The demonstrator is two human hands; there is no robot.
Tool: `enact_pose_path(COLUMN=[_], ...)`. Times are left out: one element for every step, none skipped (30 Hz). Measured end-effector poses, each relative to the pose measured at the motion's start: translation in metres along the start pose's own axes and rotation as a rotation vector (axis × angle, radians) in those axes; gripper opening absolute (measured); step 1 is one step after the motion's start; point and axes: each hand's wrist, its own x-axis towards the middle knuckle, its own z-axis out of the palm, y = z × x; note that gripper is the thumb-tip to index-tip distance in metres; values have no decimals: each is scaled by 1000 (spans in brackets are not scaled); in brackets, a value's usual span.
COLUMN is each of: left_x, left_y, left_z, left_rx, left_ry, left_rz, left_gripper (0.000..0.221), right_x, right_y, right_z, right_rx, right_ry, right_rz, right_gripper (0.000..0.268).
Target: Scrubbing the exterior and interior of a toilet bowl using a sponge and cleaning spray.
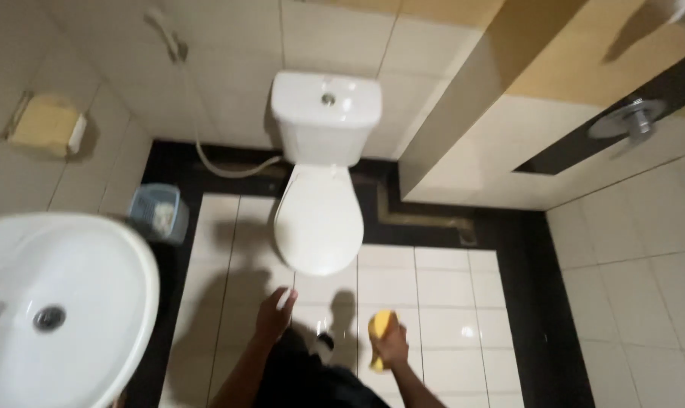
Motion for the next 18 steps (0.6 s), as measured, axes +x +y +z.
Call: enact_pose_path(left_x=[0, 11, 9, 11, 13, 13, 13, 25, 32, 33, 35, 43, 52, 58, 66, 73, 81, 87], left_y=[-6, -9, -22, -32, -41, -48, -55, -58, -41, -24, -8, -14, -20, -27, -28, -30, -33, -35], left_z=[2, 5, 8, 12, 15, 17, 18, 20, 17, 13, 9, 10, 12, 9, 11, 13, 14, 14], left_rx=[64, 125, 126, 165, 205, 207, 260, 311, 311, 300, 289, 291, 268, 249, 255, 307, 359, 364], left_ry=[-7, -11, -8, 51, 110, 107, 107, 109, 109, 62, 17, 8, -7, -21, -29, 13, 53, 51], left_rz=[-49, -81, -94, -34, 26, 11, -37, -69, -70, -188, -306, -309, -297, -291, -301, -259, -217, -230], left_gripper=[36, 42, 42, 50, 59, 59, 63, 69, 69, 65, 64, 64, 59, 56, 56, 57, 58, 58], right_x=[2, 12, 12, 14, 17, 9, 2, 2, 19, 30, 41, 49, 58, 62, 53, 44, 36, 38], right_y=[-6, -20, -28, -39, -49, -62, -75, -94, -94, -88, -83, -82, -82, -82, -95, -109, -123, -132], right_z=[-1, -5, -3, -4, -5, -8, -10, -16, -8, 2, 12, 18, 23, 32, 26, 21, 16, 13], right_rx=[-2, 5, -2, -63, -123, -130, -129, -122, -122, -196, -270, -269, -272, -275, -275, -291, -308, -311], right_ry=[4, 21, 9, -5, -20, -33, -59, -73, -73, -45, -17, -19, -28, -45, -55, -63, -71, -84], right_rz=[-41, -91, -90, -105, -121, -114, -103, -97, -96, -93, -90, -81, -76, -71, -62, -55, -48, -45], right_gripper=[105, 108, 108, 109, 111, 111, 111, 111, 111, 115, 123, 123, 123, 123, 123, 121, 119, 119])
